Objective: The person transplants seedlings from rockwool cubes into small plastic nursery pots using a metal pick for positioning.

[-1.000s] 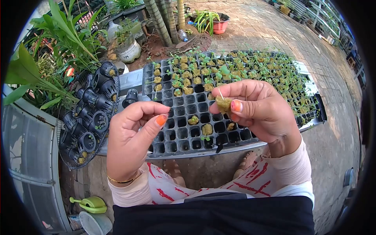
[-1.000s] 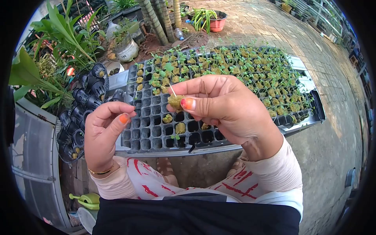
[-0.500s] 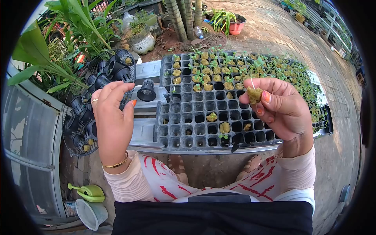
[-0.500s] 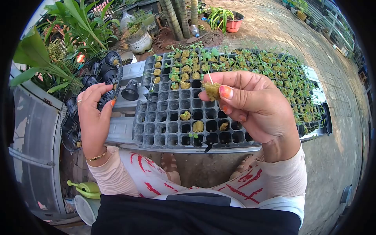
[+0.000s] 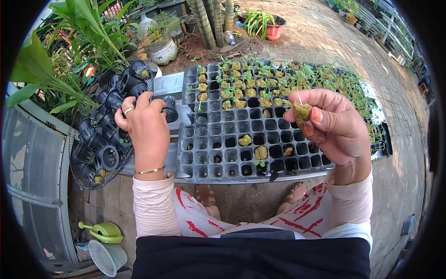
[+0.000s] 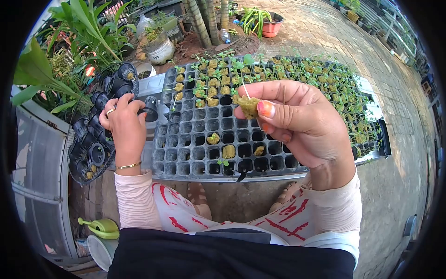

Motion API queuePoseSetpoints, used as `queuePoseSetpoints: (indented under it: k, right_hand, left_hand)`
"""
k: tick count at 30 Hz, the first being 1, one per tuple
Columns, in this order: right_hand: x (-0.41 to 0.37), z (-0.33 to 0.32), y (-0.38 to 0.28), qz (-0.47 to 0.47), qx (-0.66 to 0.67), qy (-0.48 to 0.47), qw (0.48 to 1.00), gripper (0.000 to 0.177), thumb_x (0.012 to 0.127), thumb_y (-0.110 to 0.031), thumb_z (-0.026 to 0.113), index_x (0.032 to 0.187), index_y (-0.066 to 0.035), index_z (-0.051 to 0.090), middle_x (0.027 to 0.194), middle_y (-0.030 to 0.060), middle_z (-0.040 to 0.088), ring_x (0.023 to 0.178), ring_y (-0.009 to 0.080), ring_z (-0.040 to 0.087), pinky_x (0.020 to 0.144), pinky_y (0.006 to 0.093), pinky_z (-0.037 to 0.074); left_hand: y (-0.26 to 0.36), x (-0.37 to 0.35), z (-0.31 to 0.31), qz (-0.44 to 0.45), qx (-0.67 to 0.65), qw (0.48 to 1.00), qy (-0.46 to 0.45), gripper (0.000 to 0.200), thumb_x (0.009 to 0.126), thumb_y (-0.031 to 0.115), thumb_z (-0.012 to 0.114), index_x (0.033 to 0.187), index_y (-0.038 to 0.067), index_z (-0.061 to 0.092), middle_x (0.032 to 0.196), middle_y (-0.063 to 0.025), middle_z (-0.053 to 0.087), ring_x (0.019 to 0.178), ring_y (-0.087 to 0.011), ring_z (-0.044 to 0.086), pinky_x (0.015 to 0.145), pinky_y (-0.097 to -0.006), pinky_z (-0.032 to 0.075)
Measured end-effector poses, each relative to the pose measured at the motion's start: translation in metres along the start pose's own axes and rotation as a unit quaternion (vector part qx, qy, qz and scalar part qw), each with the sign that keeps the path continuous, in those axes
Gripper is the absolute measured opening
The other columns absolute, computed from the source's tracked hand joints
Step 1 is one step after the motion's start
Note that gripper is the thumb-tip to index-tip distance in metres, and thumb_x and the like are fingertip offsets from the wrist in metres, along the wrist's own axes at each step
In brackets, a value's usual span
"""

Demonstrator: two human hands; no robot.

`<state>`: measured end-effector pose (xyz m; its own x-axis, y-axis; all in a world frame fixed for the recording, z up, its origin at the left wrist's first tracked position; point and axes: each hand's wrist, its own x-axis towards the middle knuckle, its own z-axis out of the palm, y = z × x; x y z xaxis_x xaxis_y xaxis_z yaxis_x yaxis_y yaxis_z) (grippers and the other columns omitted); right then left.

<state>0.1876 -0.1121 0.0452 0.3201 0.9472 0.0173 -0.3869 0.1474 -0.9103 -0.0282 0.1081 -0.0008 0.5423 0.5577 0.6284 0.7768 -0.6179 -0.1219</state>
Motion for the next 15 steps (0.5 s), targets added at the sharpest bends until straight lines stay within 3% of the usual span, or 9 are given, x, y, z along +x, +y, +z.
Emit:
queuePoseSetpoints:
  k: [7, 10, 12, 13, 14, 15]
  right_hand:
    - [-0.003, -0.004, -0.002, -0.011, -0.023, 0.027, 0.999, 0.029, 0.08, -0.009, 0.068, 0.105, 0.003, 0.062, 0.086, 0.0117, 0.068, 0.055, 0.0027, 0.049, 0.046, 0.0141, 0.033]
    - [-0.005, -0.006, -0.004, -0.036, -0.039, 0.032, 0.998, 0.028, 0.079, -0.007, 0.069, 0.105, 0.003, 0.062, 0.086, 0.0088, 0.067, 0.06, 0.0034, 0.052, 0.052, 0.0146, 0.038]
    - [-0.004, -0.003, -0.003, -0.096, -0.097, 0.083, 0.987, 0.029, 0.078, -0.005, 0.07, 0.105, 0.003, 0.062, 0.086, 0.0057, 0.065, 0.07, 0.0054, 0.056, 0.063, 0.0164, 0.044]
    - [-0.005, -0.005, -0.005, -0.099, -0.113, 0.074, 0.986, 0.029, 0.078, -0.004, 0.07, 0.105, 0.004, 0.061, 0.088, 0.0048, 0.064, 0.078, 0.0077, 0.058, 0.073, 0.0188, 0.046]
    - [-0.005, -0.005, -0.005, -0.101, -0.112, 0.075, 0.986, 0.029, 0.078, -0.004, 0.07, 0.105, 0.004, 0.061, 0.088, 0.0048, 0.064, 0.078, 0.0077, 0.058, 0.073, 0.0188, 0.046]
    - [-0.005, -0.004, -0.005, -0.122, -0.127, 0.086, 0.981, 0.029, 0.078, -0.004, 0.07, 0.105, 0.004, 0.061, 0.088, 0.0045, 0.064, 0.078, 0.0077, 0.058, 0.073, 0.0187, 0.046]
  left_hand:
    - [0.005, 0.001, -0.007, -0.016, -0.039, 0.998, 0.036, 0.018, 0.065, 0.007, 0.072, 0.082, 0.009, 0.063, 0.099, -0.0013, 0.061, 0.101, -0.0272, 0.05, 0.097, -0.0464, 0.024]
    - [0.004, 0.003, -0.022, -0.012, -0.095, 0.993, 0.072, 0.018, 0.068, 0.002, 0.068, 0.084, 0.006, 0.061, 0.095, -0.007, 0.061, 0.094, -0.028, 0.054, 0.094, -0.0479, 0.031]
    - [-0.001, 0.004, -0.025, -0.044, -0.315, 0.94, 0.119, 0.014, 0.075, -0.004, 0.062, 0.086, 0.002, 0.057, 0.094, -0.0101, 0.06, 0.089, -0.0228, 0.058, 0.085, -0.0384, 0.044]
    - [0.003, 0.003, -0.024, -0.096, -0.489, 0.861, 0.1, 0.015, 0.08, -0.009, 0.054, 0.091, 0.001, 0.054, 0.094, -0.0118, 0.06, 0.086, -0.016, 0.059, 0.077, -0.0275, 0.049]
    - [0.003, 0.001, -0.024, -0.094, -0.49, 0.861, 0.099, 0.015, 0.08, -0.009, 0.054, 0.091, 0.001, 0.054, 0.094, -0.0118, 0.06, 0.086, -0.016, 0.059, 0.077, -0.0275, 0.049]
    - [0.003, -0.002, -0.025, -0.107, -0.607, 0.785, 0.063, 0.018, 0.083, -0.009, 0.051, 0.097, 0.002, 0.052, 0.096, -0.0115, 0.059, 0.09, -0.0145, 0.059, 0.078, -0.0255, 0.049]
